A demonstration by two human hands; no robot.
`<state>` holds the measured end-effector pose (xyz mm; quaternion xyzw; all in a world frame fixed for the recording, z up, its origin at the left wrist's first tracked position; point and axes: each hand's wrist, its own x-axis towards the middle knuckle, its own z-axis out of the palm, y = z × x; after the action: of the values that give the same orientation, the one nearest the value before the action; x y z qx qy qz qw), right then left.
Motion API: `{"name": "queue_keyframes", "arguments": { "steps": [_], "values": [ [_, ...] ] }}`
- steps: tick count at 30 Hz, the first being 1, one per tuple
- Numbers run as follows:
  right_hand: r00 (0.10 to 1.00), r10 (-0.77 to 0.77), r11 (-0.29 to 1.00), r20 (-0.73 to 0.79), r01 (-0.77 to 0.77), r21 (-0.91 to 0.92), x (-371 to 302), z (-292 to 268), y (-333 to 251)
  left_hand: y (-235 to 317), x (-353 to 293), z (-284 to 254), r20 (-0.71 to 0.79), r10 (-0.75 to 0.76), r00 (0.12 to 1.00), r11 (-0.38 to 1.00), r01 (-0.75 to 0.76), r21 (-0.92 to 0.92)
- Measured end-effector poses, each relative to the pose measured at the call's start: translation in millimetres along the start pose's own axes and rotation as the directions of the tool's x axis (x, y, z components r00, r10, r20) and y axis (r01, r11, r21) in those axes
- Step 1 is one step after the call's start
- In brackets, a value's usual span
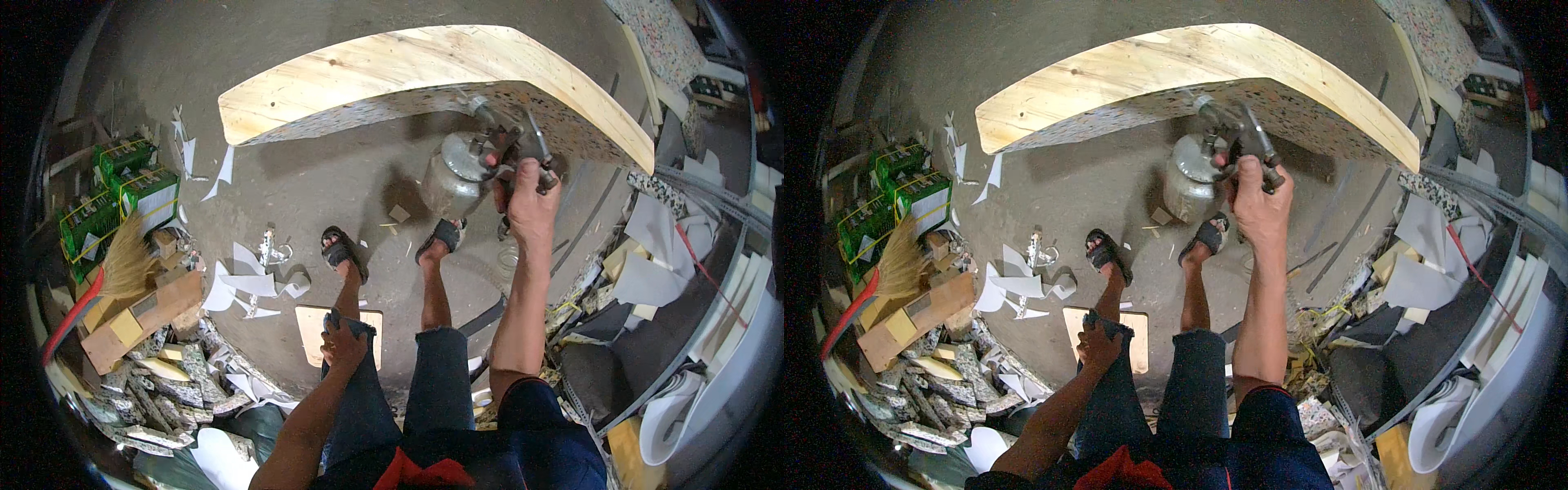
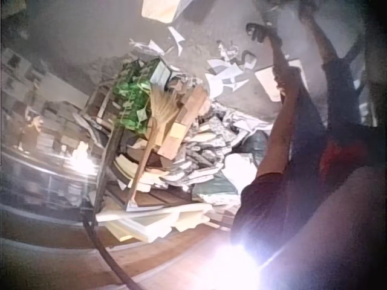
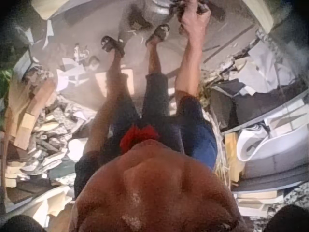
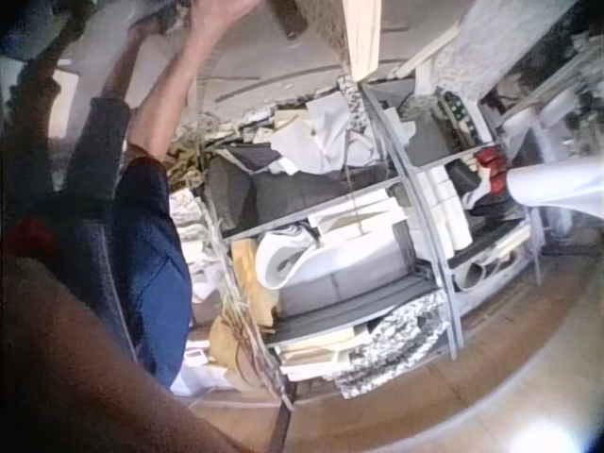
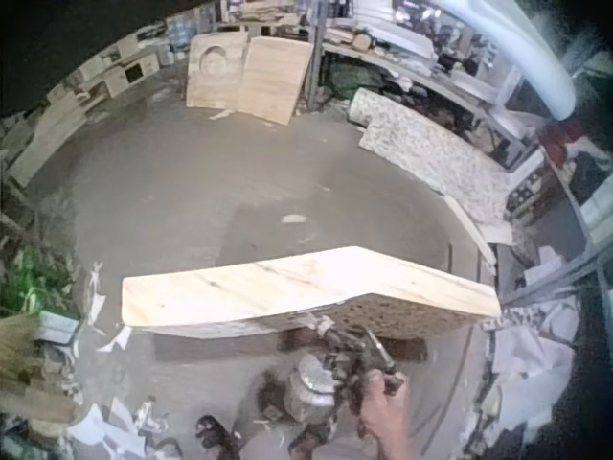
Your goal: The person aligns a white sheet on a speckled laminate panel, trims it with a knife, and uses a spray gun on the panel. The person then handles and folds the trimmed white sheet.
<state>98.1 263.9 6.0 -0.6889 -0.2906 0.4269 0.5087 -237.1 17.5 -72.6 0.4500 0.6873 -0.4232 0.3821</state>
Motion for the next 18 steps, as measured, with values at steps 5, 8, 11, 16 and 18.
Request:
{"name": "queue_keyframes", "arguments": {
  "steps": [5, 8, 11, 16, 18],
  "values": [
    [0.993, -0.07, 0.966, -0.1, 0.043, -0.256, 10, 12, -12, -12, 2, 7, -0.052, 0.036, 0.998, 0.999, -0.036, -0.002],
    [0.982, -0.173, 0.89, -0.082, 0.12, -0.44, 21, 24, -14, -20, 4, 10, -0.046, 0.04, 0.998, 0.998, -0.043, -0.054],
    [0.979, -0.202, 0.87, -0.04, 0.161, -0.466, 20, 37, -15, -25, 7, 11, -0.006, 0.036, 0.999, 0.995, -0.036, -0.096],
    [0.997, -0.073, 0.92, 0.033, 0.08, -0.384, 5, 73, -18, -35, 10, 12, -0.008, 0.05, 0.999, 0.982, -0.05, -0.18],
    [0.997, -0.044, 0.914, 0.056, 0.063, -0.401, -3, 91, -17, -38, 11, 12, -0.005, 0.06, 0.998, 0.983, -0.06, -0.173]
  ]
}}
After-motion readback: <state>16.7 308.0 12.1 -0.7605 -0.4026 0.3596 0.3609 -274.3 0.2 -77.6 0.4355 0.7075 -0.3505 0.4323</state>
